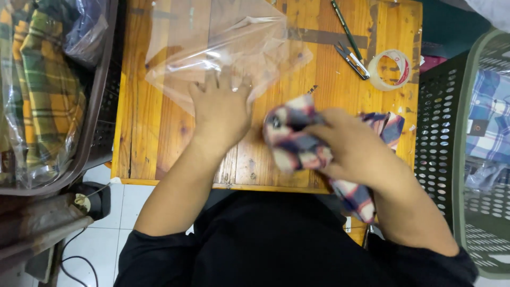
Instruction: Folding a plaid shirt and sealing it inside a clear plastic bag using adhesive tape.
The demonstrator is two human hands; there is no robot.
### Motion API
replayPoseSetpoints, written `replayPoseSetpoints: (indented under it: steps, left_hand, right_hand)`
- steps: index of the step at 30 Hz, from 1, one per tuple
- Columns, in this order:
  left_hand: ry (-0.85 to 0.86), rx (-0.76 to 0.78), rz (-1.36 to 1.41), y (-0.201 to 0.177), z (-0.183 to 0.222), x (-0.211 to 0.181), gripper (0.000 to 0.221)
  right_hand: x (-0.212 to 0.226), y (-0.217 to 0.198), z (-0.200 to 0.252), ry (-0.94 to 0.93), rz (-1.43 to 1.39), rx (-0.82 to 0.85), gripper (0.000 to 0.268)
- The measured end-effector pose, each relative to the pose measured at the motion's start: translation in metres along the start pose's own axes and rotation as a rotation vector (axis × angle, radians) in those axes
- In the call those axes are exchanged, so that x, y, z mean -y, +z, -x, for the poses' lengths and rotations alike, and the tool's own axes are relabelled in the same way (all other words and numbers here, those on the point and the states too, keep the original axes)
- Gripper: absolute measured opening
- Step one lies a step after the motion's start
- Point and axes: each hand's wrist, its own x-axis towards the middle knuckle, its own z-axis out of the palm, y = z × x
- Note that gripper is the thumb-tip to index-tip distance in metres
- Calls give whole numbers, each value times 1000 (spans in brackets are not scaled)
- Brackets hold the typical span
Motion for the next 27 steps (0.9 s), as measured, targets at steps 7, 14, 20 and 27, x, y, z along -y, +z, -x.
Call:
replayPoseSetpoints:
  steps: [7, 14, 20, 27]
  left_hand:
    - [272, 128, 11, 32, -7, -14, 47]
    - [192, -383, -52, 47, 4, -15, 18]
    - [209, -106, -28, 36, 10, -4, 39]
    - [177, -38, 164, 45, -10, 10, 23]
  right_hand:
    - [-2, 13, 6, 13, 107, 107, 59]
    - [-7, -5, 15, 157, 46, 218, 62]
    - [-20, -10, 19, 216, -53, 93, 57]
    - [-23, -7, 15, 188, -100, 49, 56]
